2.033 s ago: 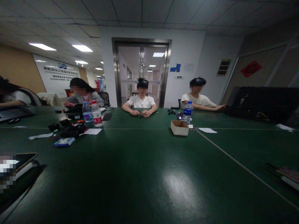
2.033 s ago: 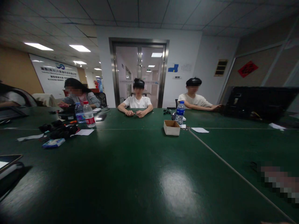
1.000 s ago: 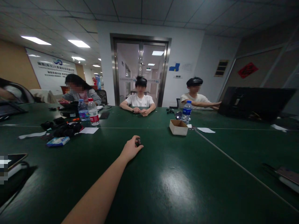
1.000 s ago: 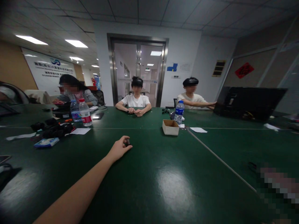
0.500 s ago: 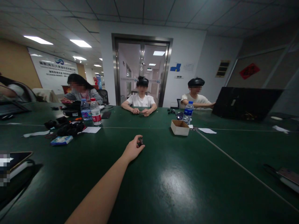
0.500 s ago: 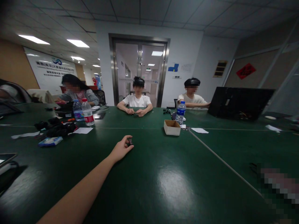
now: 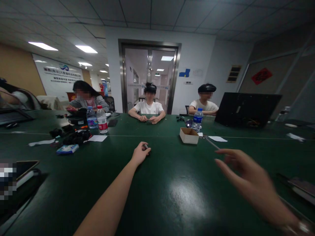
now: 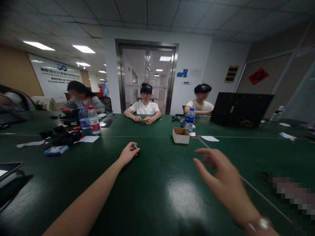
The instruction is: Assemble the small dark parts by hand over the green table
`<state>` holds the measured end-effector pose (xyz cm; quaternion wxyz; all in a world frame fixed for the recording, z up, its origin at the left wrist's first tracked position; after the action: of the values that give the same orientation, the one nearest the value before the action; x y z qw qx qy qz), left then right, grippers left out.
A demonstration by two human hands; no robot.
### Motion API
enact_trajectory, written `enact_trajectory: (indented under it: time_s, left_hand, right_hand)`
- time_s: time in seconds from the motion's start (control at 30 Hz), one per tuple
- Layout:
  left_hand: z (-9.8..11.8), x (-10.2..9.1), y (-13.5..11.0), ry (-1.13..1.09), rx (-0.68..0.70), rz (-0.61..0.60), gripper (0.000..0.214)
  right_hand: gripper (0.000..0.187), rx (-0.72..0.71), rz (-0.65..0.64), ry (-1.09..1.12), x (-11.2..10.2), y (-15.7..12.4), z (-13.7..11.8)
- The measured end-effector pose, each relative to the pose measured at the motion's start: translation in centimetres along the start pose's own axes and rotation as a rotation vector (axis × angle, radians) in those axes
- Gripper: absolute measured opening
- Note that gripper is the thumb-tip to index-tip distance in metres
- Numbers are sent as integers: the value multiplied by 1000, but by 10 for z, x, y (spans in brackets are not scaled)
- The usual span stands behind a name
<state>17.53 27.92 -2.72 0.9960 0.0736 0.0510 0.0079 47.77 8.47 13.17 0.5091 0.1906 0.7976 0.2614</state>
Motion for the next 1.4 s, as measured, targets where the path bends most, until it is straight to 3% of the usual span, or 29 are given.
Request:
enact_trajectory:
  time_s: [0.1,0.23,0.3,0.37,0.5,0.7,0.93,1.4]
  left_hand:
    - [-11,7,11,-260,-91,84,30]
    - [-10,19,9,-446,-75,72,37]
    - [-8,16,6,-469,-53,84,40]
    - [-6,10,3,-475,-24,116,42]
    - [-5,6,3,-493,-8,120,43]
    - [-9,8,6,-500,-54,92,25]
    - [-11,-2,9,-427,-2,82,25]
    - [-12,-1,11,-416,7,49,31]
  right_hand:
    - [29,-39,-380,232,108,31,-34]
    - [43,305,-625,599,240,51,-48]
    - [39,395,-706,881,282,49,-63]
    - [31,413,-734,1082,304,47,-74]
    - [29,391,-624,1286,314,49,-73]
    - [33,377,-439,1281,311,59,-50]
    - [35,369,-455,1270,311,61,-50]
    - [35,413,-466,1332,310,60,-49]
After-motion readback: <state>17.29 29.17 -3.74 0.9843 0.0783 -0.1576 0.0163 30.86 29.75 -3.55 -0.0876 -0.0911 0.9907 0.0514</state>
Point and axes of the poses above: each hand's wrist, its own y-axis towards the middle knuckle, its own x-axis out of the palm, z = x × y, the point moved 9 cm from there along y, towards the middle knuckle, and after that the axes turned 5 degrees about -y, right-handed, at the moved point
